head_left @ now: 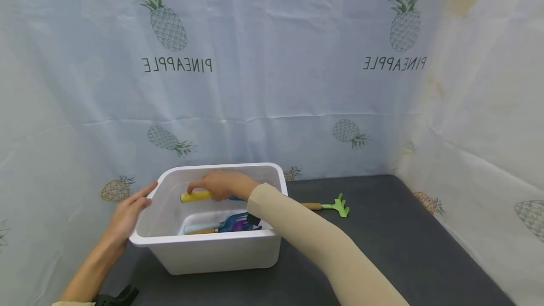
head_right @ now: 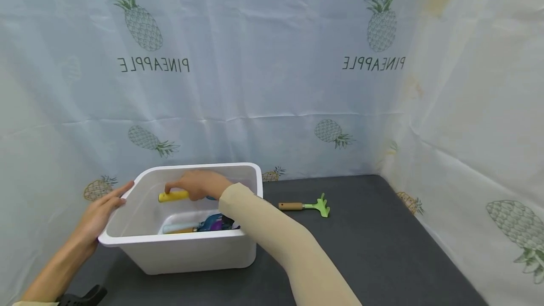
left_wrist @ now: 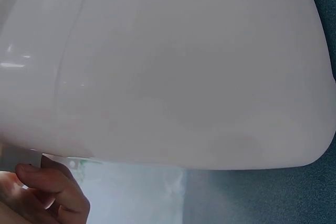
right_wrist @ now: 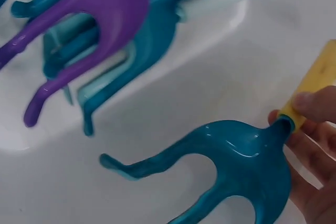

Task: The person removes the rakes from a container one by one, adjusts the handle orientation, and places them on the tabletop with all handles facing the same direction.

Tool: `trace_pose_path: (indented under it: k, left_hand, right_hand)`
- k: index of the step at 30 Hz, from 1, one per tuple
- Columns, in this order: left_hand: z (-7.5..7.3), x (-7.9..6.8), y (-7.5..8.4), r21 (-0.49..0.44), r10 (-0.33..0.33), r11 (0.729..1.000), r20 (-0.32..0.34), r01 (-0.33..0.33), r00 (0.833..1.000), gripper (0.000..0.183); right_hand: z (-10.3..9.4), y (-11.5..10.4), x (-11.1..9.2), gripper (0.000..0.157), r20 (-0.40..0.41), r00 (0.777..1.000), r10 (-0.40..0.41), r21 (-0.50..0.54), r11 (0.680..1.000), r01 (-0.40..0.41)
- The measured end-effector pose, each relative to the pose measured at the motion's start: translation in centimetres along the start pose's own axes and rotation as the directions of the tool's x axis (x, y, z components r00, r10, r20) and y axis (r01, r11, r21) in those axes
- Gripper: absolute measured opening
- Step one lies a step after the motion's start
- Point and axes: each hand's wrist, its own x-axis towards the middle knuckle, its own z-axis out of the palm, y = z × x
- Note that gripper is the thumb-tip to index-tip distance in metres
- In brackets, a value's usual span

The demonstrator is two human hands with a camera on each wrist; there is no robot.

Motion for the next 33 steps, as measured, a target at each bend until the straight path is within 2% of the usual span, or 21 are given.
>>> trace_pose_path:
  k: [14,20,24,33]
  left_hand:
    - [-0.1,0.3,-0.1,-0.022,0.004,1.000,0.004,-0.003,1.000,0.057]
    - [0.0,0.3,0.0,-0.041,0.007,0.999,0.012,-0.007,1.000,0.057]
    - [0.1,0.2,0.1,-0.041,0.010,0.999,0.023,-0.009,1.000,0.057]
    - [0.0,0.2,0.0,0.012,0.000,1.000,0.022,0.000,1.000,0.057]
  right_hand:
    - [-2.7,-0.3,-1.6,0.071,-0.053,0.998,-0.030,0.081,0.996,0.034]
    - [-3.7,-0.5,-2.7,0.069,-0.073,0.995,-0.072,0.061,0.995,0.077]
    - [-4.8,-0.7,-3.5,0.069,-0.073,0.995,-0.074,0.040,0.996,0.077]
    - [-7.2,-0.7,-5.5,0.068,-0.091,0.992,-0.090,-0.007,0.996,0.090]
